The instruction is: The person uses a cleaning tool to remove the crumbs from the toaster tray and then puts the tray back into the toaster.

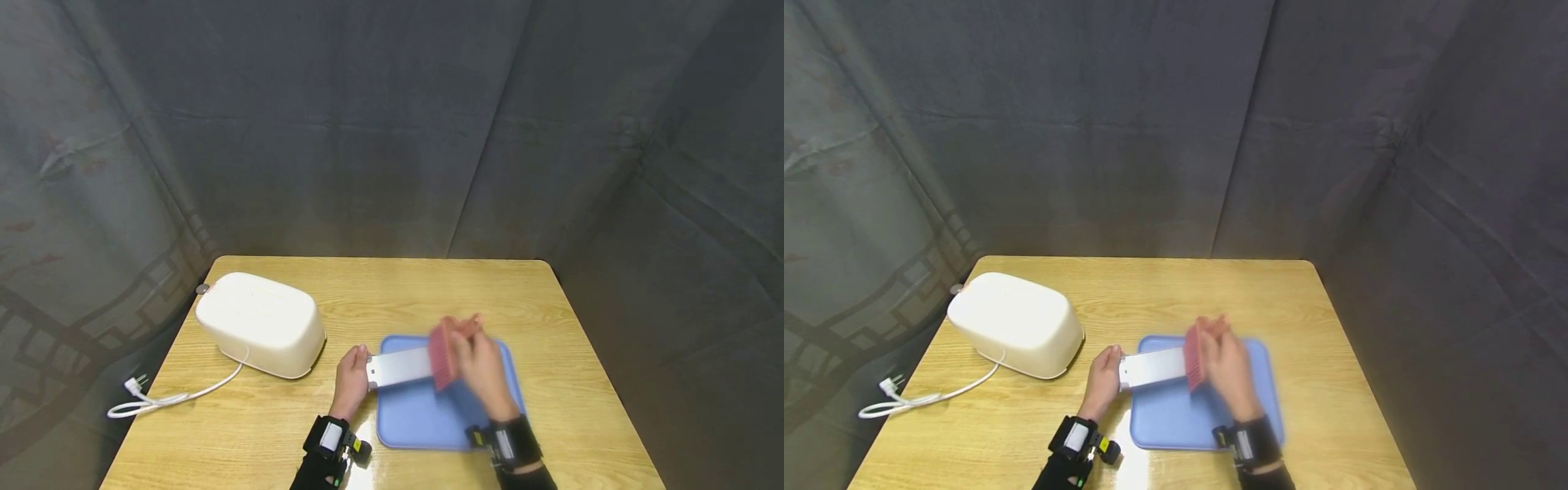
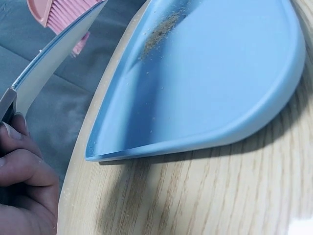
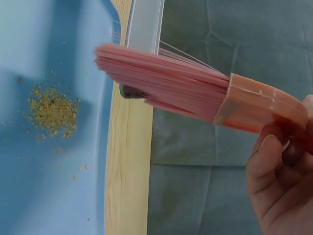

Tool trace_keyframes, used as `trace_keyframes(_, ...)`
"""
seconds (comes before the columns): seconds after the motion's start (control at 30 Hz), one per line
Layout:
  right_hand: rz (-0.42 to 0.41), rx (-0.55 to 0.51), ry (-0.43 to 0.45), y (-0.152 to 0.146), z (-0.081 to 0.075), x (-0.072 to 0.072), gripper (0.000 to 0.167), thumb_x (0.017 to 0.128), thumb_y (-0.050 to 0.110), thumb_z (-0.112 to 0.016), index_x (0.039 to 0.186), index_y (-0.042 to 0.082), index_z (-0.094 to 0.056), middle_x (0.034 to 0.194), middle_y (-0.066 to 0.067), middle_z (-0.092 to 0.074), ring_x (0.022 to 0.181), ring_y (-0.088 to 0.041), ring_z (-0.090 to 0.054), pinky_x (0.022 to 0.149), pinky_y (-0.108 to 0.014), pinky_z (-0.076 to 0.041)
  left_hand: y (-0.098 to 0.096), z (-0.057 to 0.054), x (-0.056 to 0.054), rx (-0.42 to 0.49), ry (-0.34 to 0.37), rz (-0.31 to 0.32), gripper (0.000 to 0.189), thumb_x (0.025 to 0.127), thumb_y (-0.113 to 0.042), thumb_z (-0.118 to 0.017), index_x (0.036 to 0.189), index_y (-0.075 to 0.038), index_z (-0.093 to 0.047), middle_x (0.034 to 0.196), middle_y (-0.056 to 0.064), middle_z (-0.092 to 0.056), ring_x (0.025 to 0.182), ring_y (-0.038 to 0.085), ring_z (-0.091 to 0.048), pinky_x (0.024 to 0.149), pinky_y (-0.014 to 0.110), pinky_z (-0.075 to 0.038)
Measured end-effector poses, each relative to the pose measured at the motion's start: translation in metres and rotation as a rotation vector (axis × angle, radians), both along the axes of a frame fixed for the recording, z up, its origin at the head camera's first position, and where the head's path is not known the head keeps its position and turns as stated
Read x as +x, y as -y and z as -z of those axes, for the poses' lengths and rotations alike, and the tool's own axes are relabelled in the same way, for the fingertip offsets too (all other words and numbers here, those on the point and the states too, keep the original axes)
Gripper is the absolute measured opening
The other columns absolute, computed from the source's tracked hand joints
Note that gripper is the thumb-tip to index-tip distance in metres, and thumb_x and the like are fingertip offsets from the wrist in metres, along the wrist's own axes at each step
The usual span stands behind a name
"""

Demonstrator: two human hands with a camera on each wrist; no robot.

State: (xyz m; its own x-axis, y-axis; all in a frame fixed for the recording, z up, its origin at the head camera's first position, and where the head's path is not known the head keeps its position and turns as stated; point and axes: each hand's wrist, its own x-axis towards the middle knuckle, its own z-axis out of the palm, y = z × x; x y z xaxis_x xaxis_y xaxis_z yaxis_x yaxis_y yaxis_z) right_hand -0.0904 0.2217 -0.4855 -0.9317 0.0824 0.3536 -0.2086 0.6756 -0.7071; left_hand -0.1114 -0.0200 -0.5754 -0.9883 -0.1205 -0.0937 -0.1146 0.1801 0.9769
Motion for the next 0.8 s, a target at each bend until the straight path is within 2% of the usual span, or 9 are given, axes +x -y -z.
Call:
trace_keyframes(0.17, -0.002, 0.04, -0.064, -0.0004, 0.001, -0.0004, 0.033, 0.103, 0.012, -0.064, 0.13, -0.006, -0.061, 0.108, -0.029, -0.072, 0.085, -0.039, -0.074, 0.067, -0.041, -0.062, 0.0001, 0.0008, -0.0002, -0.002, -0.001, -0.001, 0.039, 0.112, -0.027, -0.043, 0.09, -0.001, -0.062, 0.081, 0.007, -0.06, 0.074, 0.014, -0.055, 0.07, 0.028, -0.044)
trace_keyframes(0.3, 0.003, 0.059, -0.099, -0.0001, 0.0008, -0.0005, 0.031, 0.102, 0.011, -0.065, 0.127, -0.007, -0.062, 0.105, -0.029, -0.073, 0.082, -0.039, -0.074, 0.065, -0.041, -0.061, -0.0001, 0.0007, -0.0003, 0.002, 0.007, 0.006, 0.038, 0.112, -0.025, -0.042, 0.09, -0.002, -0.062, 0.08, 0.007, -0.059, 0.074, 0.016, -0.055, 0.071, 0.029, -0.044)
trace_keyframes(0.5, 0.018, 0.06, -0.085, 0.0001, -0.0008, 0.0005, 0.03, 0.102, 0.011, -0.065, 0.127, -0.006, -0.062, 0.102, -0.027, -0.073, 0.077, -0.035, -0.074, 0.062, -0.035, -0.06, -0.0005, 0.0, -0.0004, -0.011, 0.002, 0.004, 0.037, 0.112, -0.024, -0.042, 0.089, -0.002, -0.062, 0.08, 0.007, -0.059, 0.075, 0.016, -0.054, 0.072, 0.03, -0.044)
trace_keyframes(0.63, 0.018, 0.046, -0.082, 0.0005, -0.001, 0.0004, 0.033, 0.102, 0.012, -0.066, 0.13, -0.004, -0.062, 0.107, -0.027, -0.074, 0.081, -0.035, -0.075, 0.062, -0.032, -0.061, -0.0008, 0.0004, -0.0005, -0.006, 0.004, 0.001, 0.037, 0.112, -0.024, -0.043, 0.089, -0.002, -0.061, 0.081, 0.007, -0.059, 0.075, 0.016, -0.055, 0.072, 0.03, -0.044)
trace_keyframes(0.73, 0.025, 0.031, -0.083, 0.0009, -0.0005, 0.0002, 0.033, 0.1, 0.012, -0.069, 0.129, -0.002, -0.063, 0.11, -0.026, -0.074, 0.085, -0.036, -0.076, 0.065, -0.034, -0.061, -0.0012, -0.0001, 0.0001, 0.009, 0.014, 0.002, 0.036, 0.112, -0.024, -0.043, 0.089, -0.002, -0.061, 0.081, 0.007, -0.06, 0.075, 0.017, -0.055, 0.072, 0.031, -0.044)
trace_keyframes(0.8, 0.037, 0.022, -0.089, 0.0012, 0.0003, 0.0001, 0.031, 0.099, 0.011, -0.07, 0.126, -0.002, -0.064, 0.107, -0.025, -0.075, 0.083, -0.035, -0.076, 0.064, -0.035, -0.061, -0.0016, -0.0003, 0.0006, 0.016, 0.016, 0.004, 0.037, 0.112, -0.024, -0.043, 0.089, -0.002, -0.061, 0.081, 0.007, -0.06, 0.075, 0.016, -0.055, 0.072, 0.031, -0.045)
